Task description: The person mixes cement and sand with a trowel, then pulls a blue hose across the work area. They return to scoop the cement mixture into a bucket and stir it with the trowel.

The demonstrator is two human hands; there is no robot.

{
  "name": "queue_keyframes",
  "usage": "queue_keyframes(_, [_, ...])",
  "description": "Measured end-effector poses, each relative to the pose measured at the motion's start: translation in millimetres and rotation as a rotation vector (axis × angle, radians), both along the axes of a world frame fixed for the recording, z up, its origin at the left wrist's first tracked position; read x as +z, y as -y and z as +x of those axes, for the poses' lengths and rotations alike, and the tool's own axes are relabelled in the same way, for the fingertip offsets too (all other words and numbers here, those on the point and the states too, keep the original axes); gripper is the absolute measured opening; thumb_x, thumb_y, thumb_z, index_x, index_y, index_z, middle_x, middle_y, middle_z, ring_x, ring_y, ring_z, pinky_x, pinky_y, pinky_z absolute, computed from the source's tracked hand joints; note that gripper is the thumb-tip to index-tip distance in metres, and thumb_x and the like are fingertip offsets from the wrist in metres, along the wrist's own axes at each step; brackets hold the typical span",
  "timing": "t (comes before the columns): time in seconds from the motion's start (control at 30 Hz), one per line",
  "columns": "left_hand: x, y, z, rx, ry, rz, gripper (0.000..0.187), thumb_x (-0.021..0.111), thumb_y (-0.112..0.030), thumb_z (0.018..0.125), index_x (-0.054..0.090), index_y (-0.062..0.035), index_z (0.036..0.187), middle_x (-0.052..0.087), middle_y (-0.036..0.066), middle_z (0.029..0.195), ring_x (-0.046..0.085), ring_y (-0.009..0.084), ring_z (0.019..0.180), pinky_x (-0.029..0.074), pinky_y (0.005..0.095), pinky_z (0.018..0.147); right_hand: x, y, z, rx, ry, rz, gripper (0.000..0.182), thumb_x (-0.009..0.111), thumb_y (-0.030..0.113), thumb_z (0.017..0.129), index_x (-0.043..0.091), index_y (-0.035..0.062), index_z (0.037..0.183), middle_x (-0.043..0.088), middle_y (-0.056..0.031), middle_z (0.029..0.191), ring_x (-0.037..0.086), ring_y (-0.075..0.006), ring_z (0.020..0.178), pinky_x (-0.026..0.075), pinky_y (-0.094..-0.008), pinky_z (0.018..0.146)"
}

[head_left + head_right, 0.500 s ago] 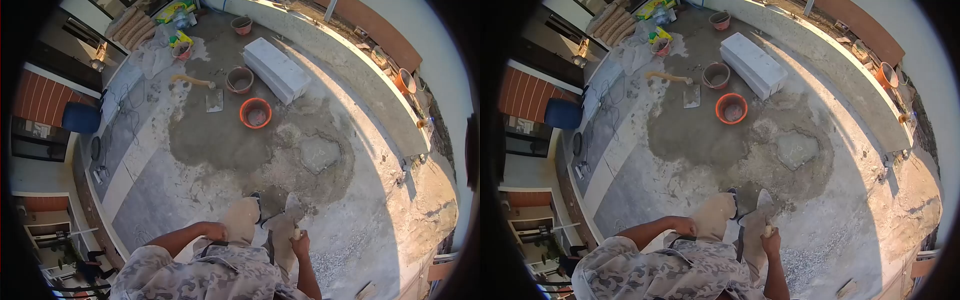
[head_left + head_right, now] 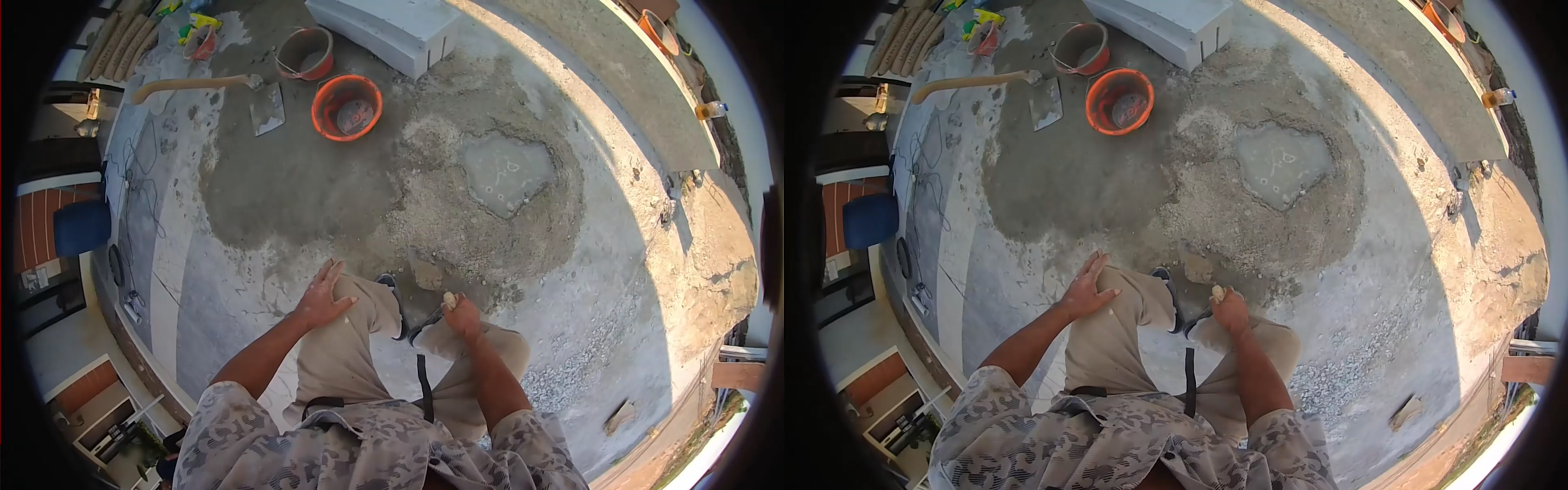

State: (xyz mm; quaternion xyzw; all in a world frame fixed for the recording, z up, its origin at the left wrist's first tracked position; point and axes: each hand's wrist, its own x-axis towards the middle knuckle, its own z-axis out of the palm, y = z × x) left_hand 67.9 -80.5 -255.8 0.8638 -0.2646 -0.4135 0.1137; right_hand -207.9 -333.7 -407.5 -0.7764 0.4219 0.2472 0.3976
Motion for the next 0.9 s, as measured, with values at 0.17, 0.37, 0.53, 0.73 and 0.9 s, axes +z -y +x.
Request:
queue_keyframes(0.17, [-56.3, 25.0, 18.7, -0.015, 0.221, 0.06, 0.095, 0.076, -0.042, 0.085, 0.028, -0.0127, 0.161, 0.026, 0.021, 0.166, 0.032, 0.0394, 0.15, 0.028, 0.0521, 0.122, -108.1, -16.3, 4.3, 0.02, 0.057, 0.094, 0.049, 0.072, 0.04, 0.086, 0.067, -0.0016, 0.112, 0.071, -0.03, 0.102, 0.068, -0.0468, 0.103, 0.054, -0.0541, 0.09])
queue_keyframes(0.37, [-115.0, 37.9, 32.9, 0.135, 0.455, -0.091, 0.09, 0.076, -0.038, 0.085, 0.031, -0.0142, 0.16, 0.032, 0.015, 0.164, 0.032, 0.0357, 0.15, 0.028, 0.0506, 0.122, -230.0, 28.9, 37.1, 0.143, 0.18, 0.087, 0.051, 0.078, 0.042, 0.081, 0.072, -0.0002, 0.11, 0.073, -0.0242, 0.104, 0.069, -0.0449, 0.101, 0.055, -0.047, 0.089])
queue_keyframes(0.53, [-131.5, 55.8, 28.8, 0.211, 0.509, -0.186, 0.086, 0.077, -0.035, 0.086, 0.035, -0.0141, 0.158, 0.037, 0.014, 0.162, 0.035, 0.0343, 0.149, 0.029, 0.0502, 0.121, -209.8, 66.2, 69.8, 0.17, 0.144, 0.084, 0.062, 0.08, 0.041, 0.08, 0.068, 0.0007, 0.125, 0.072, -0.0239, 0.115, 0.068, -0.0406, 0.11, 0.052, -0.0441, 0.097])
queue_keyframes(0.73, [-122.3, 50.9, 12.5, 0.222, 0.56, -0.162, 0.083, 0.077, -0.034, 0.085, 0.039, -0.0134, 0.156, 0.042, 0.015, 0.158, 0.039, 0.0348, 0.146, 0.03, 0.0498, 0.12, -215.8, 85.2, 69.9, 0.038, 0.207, -0.041, 0.06, 0.078, 0.042, 0.082, 0.067, 0.0016, 0.126, 0.072, -0.0251, 0.114, 0.067, -0.0417, 0.11, 0.052, -0.0466, 0.096])
queue_keyframes(0.9, [-123.8, 44.1, 4.5, 0.227, 0.605, -0.14, 0.081, 0.078, -0.033, 0.085, 0.041, -0.0123, 0.154, 0.046, 0.016, 0.155, 0.041, 0.0351, 0.145, 0.031, 0.0499, 0.119, -194.5, 115.8, 106.4, 0.084, 0.212, -0.132, 0.055, 0.076, 0.04, 0.085, 0.068, 0.002, 0.123, 0.072, -0.0251, 0.112, 0.067, -0.0422, 0.109, 0.052, -0.0499, 0.094])
